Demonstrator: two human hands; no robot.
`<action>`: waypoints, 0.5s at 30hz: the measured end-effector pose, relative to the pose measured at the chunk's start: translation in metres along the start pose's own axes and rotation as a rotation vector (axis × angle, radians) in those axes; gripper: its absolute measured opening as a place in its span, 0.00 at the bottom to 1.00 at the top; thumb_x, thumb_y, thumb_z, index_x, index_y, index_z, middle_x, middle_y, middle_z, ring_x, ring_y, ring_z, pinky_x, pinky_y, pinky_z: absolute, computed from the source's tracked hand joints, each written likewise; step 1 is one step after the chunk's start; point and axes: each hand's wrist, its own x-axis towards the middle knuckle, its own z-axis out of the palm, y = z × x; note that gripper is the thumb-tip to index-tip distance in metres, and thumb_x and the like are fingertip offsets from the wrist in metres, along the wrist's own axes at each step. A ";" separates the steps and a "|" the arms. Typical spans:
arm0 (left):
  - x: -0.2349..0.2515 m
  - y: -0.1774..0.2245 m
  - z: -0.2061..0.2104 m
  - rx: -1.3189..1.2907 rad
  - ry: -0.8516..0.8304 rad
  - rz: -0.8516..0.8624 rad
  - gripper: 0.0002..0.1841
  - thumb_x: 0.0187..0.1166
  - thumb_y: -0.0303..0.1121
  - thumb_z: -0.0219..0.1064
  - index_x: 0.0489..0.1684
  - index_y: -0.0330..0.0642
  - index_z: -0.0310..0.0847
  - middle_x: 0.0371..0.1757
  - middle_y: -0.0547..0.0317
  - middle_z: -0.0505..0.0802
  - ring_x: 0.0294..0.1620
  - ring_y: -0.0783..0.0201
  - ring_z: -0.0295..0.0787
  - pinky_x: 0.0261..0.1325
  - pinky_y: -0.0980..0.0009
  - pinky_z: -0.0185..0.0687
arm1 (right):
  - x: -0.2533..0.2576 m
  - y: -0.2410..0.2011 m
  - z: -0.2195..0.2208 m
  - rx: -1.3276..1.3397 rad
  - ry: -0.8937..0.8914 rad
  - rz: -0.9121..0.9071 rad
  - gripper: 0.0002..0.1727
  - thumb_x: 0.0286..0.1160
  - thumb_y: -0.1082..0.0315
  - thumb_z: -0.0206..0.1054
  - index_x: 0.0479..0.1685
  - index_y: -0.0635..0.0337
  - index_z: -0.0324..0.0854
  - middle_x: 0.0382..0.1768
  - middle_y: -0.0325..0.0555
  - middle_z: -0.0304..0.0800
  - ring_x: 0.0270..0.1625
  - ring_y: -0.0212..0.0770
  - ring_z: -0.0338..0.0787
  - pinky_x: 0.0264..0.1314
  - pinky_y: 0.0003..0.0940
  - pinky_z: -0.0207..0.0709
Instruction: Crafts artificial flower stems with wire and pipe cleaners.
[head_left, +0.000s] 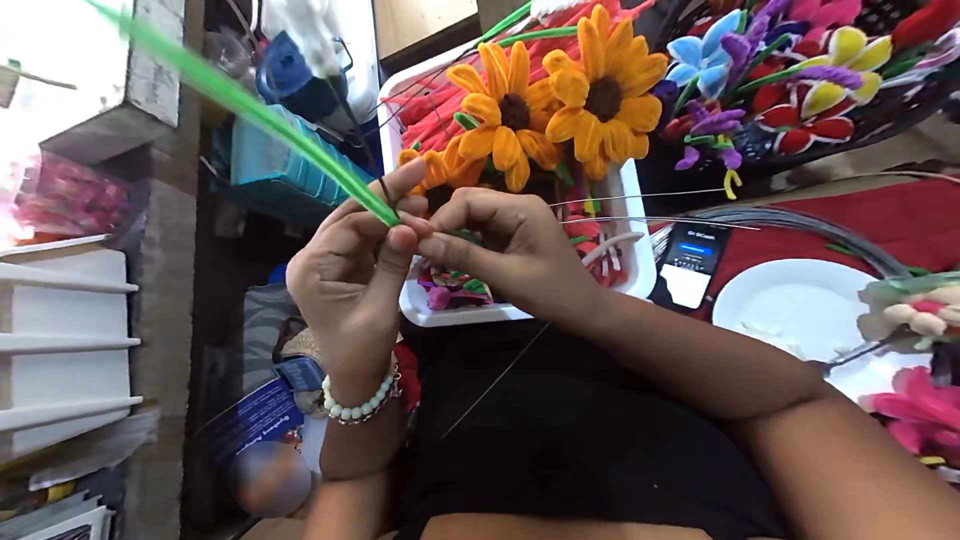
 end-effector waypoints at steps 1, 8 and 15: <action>0.000 0.001 0.000 -0.038 -0.013 -0.012 0.08 0.85 0.28 0.66 0.52 0.37 0.88 0.63 0.59 0.93 0.58 0.68 0.91 0.63 0.72 0.88 | 0.001 0.001 -0.002 0.081 -0.034 0.053 0.05 0.79 0.74 0.69 0.43 0.68 0.87 0.36 0.42 0.89 0.37 0.27 0.88 0.39 0.21 0.85; -0.009 -0.002 0.000 -0.214 -0.051 -0.215 0.10 0.83 0.42 0.69 0.46 0.47 0.92 0.63 0.60 0.94 0.63 0.65 0.91 0.66 0.70 0.87 | -0.003 -0.001 0.000 0.318 -0.062 0.255 0.05 0.79 0.76 0.68 0.41 0.71 0.84 0.29 0.44 0.85 0.28 0.27 0.82 0.30 0.20 0.78; -0.023 -0.012 -0.001 0.031 0.088 -0.113 0.15 0.77 0.40 0.75 0.54 0.41 0.88 0.66 0.51 0.92 0.66 0.54 0.91 0.66 0.61 0.89 | -0.014 0.001 0.005 0.017 0.118 -0.009 0.03 0.72 0.78 0.74 0.39 0.68 0.90 0.36 0.46 0.89 0.40 0.31 0.88 0.41 0.25 0.84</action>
